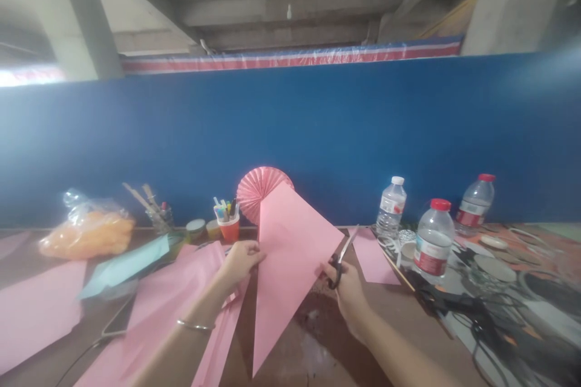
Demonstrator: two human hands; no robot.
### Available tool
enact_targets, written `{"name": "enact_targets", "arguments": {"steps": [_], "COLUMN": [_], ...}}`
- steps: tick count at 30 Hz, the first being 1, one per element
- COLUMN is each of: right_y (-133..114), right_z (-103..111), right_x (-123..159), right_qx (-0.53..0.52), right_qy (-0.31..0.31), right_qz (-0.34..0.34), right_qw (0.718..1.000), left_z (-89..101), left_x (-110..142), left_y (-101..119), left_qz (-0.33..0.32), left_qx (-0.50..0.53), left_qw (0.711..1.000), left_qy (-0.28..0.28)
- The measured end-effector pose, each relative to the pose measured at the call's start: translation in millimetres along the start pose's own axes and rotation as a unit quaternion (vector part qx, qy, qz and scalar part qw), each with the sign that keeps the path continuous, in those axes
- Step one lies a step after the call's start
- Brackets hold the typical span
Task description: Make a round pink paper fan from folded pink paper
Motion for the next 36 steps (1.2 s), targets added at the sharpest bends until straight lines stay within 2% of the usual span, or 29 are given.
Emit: {"name": "enact_targets", "arguments": {"steps": [3,7,13,17,21,24,29,36], "right_y": [5,10,6,-3,5,7,2,9], "right_z": [10,15,5,-2,4,6,11,19], "right_x": [-6,-11,-1,3,1,3,5,0], "right_qx": [-0.021,-0.029,-0.036,-0.056,-0.021,-0.012,0.015,0.007], "right_qy": [0.033,0.043,0.010,-0.017,0.039,0.051,0.072,0.108], "right_qz": [0.005,0.012,0.011,0.025,0.004,0.003,0.012,0.012], "right_qw": [0.999,0.999,0.999,0.998,0.999,0.999,0.997,0.994], "left_z": [-3.1,-9.9,-17.6,-26.8,-42.2,-48.0,-51.7,-54.9], "left_x": [0,-2,-11,-12,-7,-3,-5,-7], "left_y": [4,13,12,7,10,8,-2,-12], "left_qz": [-0.018,-0.049,-0.069,-0.059,-0.064,-0.053,-0.035,-0.025], "left_qx": [-0.004,-0.006,-0.013,0.043,0.125,0.173,0.187,0.190], "left_qw": [1.000,0.999,0.997,0.997,0.989,0.981,0.980,0.980], "left_qy": [-0.014,-0.020,0.010,0.002,-0.054,-0.070,-0.066,-0.045]}}
Point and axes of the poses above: each hand's wrist, its own x-axis away from the middle knuckle, its own z-axis out of the back of the hand, y = z × x, the point moved 9 cm from there along -x, towards the middle knuckle, and after that the axes turned 3 degrees about -z, right-handed, at the moved point
